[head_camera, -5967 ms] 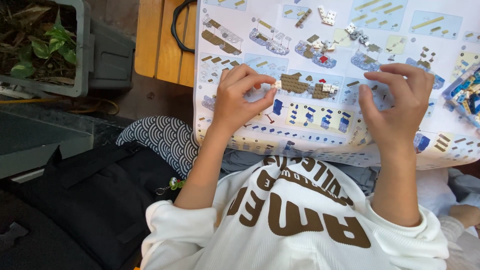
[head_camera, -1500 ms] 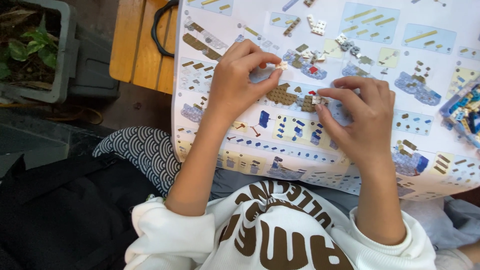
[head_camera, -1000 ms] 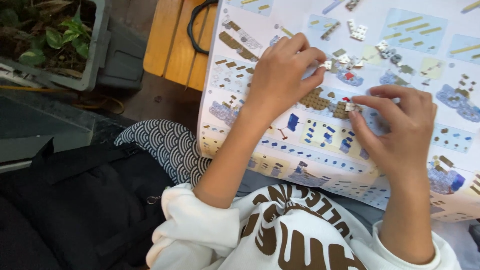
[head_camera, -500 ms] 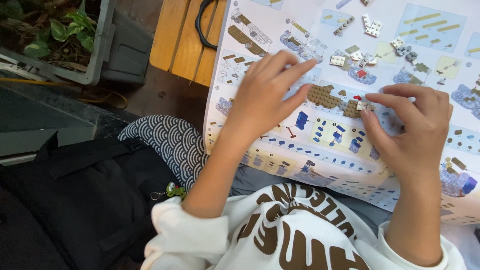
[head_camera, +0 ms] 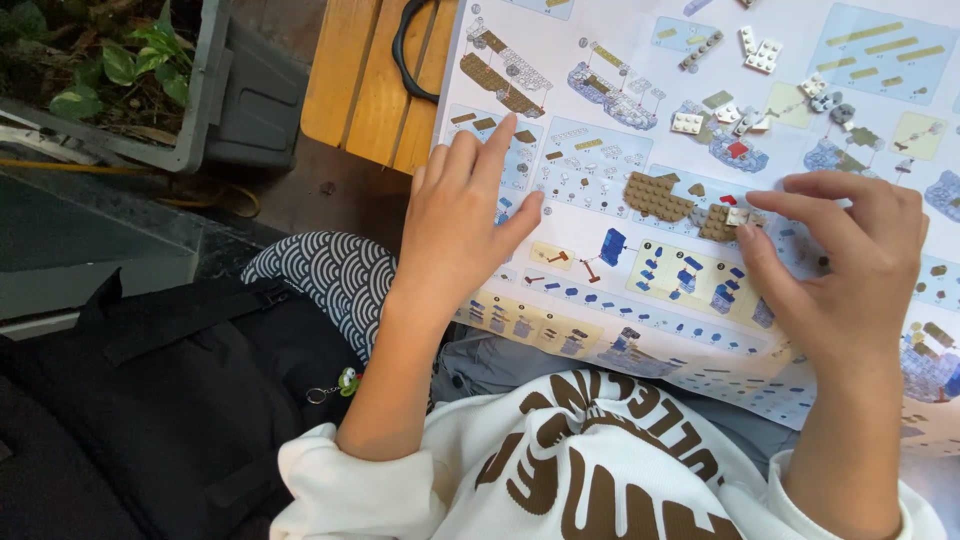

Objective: Assembling a building block model by following printed instructions.

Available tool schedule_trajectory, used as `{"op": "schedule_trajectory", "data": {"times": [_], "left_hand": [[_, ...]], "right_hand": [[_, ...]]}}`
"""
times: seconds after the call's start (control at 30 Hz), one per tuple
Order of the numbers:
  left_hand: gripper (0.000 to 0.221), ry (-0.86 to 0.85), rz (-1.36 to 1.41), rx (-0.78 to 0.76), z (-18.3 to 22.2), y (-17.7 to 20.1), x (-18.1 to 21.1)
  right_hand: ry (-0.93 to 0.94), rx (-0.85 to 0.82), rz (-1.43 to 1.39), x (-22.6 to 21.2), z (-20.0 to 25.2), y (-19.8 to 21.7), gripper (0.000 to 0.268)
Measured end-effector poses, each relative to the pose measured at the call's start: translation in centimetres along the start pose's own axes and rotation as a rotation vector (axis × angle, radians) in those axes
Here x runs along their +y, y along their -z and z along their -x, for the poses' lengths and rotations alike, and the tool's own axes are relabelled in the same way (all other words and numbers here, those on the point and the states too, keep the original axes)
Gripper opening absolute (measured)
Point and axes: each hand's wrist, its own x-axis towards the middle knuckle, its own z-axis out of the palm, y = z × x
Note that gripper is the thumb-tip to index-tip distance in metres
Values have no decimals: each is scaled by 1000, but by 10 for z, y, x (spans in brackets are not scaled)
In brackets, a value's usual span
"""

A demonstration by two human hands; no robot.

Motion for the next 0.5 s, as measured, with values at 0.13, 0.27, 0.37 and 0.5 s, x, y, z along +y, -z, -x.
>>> {"op": "schedule_trajectory", "data": {"times": [0.13,0.27,0.37,0.5], "left_hand": [[66,18,-40,-34,-4,-1,0],[71,25,-52,-58,-10,3,2],[74,35,-40,-102,-14,7,1],[74,20,-36,-112,-16,8,1]], "right_hand": [[-1,1,-5,0,0,0,15],[-11,-2,-3,0,0,0,16],[-7,4,-12,-1,-1,-1,15],[2,0,-12,-3,-4,2,15]]}}
